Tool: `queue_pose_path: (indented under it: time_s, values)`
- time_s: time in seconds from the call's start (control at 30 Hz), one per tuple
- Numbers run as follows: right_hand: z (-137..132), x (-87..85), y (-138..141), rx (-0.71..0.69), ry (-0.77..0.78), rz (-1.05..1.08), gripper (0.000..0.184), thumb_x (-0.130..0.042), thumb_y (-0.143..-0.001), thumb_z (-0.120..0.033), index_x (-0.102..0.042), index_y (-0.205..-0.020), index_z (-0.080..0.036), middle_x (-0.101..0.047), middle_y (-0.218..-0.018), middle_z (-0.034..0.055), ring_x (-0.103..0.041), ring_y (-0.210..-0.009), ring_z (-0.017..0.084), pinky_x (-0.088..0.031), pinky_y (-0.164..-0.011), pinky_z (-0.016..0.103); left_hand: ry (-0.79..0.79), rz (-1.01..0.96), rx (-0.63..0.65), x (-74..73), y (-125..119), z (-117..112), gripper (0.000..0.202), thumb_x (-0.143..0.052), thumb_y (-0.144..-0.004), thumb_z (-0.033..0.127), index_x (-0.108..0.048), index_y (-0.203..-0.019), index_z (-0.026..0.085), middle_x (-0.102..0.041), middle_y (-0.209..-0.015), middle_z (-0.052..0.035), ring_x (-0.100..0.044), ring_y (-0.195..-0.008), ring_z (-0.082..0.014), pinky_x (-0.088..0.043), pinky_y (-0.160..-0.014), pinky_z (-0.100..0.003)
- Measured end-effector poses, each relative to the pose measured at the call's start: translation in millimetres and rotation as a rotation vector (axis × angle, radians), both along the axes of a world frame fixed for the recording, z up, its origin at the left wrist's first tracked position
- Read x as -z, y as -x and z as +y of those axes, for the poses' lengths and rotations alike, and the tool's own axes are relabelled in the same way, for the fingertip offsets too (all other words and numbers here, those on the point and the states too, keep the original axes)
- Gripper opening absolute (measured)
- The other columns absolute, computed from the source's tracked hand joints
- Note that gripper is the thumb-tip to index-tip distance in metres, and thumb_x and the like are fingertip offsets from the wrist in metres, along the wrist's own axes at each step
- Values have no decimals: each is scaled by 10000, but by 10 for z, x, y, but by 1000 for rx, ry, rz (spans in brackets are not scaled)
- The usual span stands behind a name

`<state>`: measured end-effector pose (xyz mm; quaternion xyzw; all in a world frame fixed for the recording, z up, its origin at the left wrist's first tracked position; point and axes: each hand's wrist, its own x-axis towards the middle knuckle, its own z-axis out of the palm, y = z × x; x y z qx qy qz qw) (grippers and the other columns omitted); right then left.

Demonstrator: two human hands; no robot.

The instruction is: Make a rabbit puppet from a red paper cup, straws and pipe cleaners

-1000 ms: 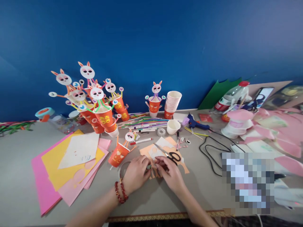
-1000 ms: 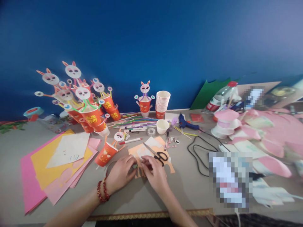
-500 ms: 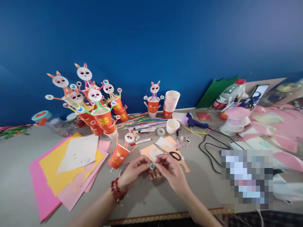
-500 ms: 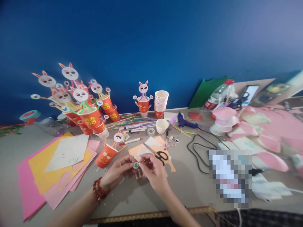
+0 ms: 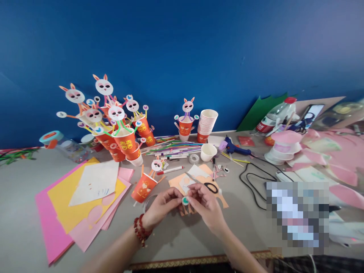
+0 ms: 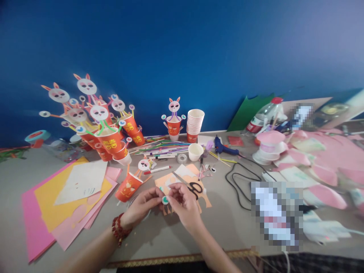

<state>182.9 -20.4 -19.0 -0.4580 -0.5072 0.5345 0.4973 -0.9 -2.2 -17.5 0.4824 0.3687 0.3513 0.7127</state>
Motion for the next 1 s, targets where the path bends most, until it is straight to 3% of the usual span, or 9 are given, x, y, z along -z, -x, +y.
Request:
queue_pose_path:
  time_s: [0.2,0.33,0.5,0.7,0.9,1.0]
  values:
    - [40,35,-77,67,-15,-55,299,-689,-830,-403,-603,-1032,-200,-638,-812,38,-618,-681,163,-522,-582,260,-489,521,-185,-141,126,85,153,-552,-919,292,-633,-852,180,-637,-794,-28,-581,-738,-163,-436,-688,-254]
    - [46,75,-109,66,-27,-72,285,-671,-844,-402,-593,-1027,-197,-641,-796,35,-622,-664,159,-518,-566,252,-624,664,-138,-161,91,77,127,-547,-911,268,-642,-893,185,-647,-851,-44,-588,-762,-177,-441,-720,-277]
    - [1,106,-87,75,-96,-135,226,-630,-882,-334,-591,-1059,-198,-640,-838,39,-628,-713,166,-532,-662,281,-437,481,12,-104,-5,25,205,-562,-916,343,-664,-972,174,-688,-885,-62,-617,-776,-185,-468,-707,-270]
    - [-15,76,6,23,-75,-108,207,-622,-873,-299,-591,-1054,-202,-631,-840,28,-612,-709,161,-517,-651,270,-254,292,-23,-30,-11,-3,248,-562,-923,389,-641,-879,158,-674,-780,-39,-620,-705,-164,-469,-663,-248]
    - [-28,36,62,-1,-34,-28,219,-643,-860,-298,-597,-1055,-210,-617,-847,17,-599,-699,147,-511,-649,262,-185,228,-30,-3,6,-1,261,-592,-909,401,-633,-839,153,-656,-725,-22,-623,-654,-149,-450,-616,-235]
    - [-35,3,67,-7,-21,21,239,-665,-856,-334,-600,-1052,-214,-622,-852,21,-599,-706,150,-517,-652,268,-53,99,-22,-7,-2,-5,268,-635,-880,419,-620,-821,158,-639,-663,-3,-609,-598,-137,-438,-586,-231]
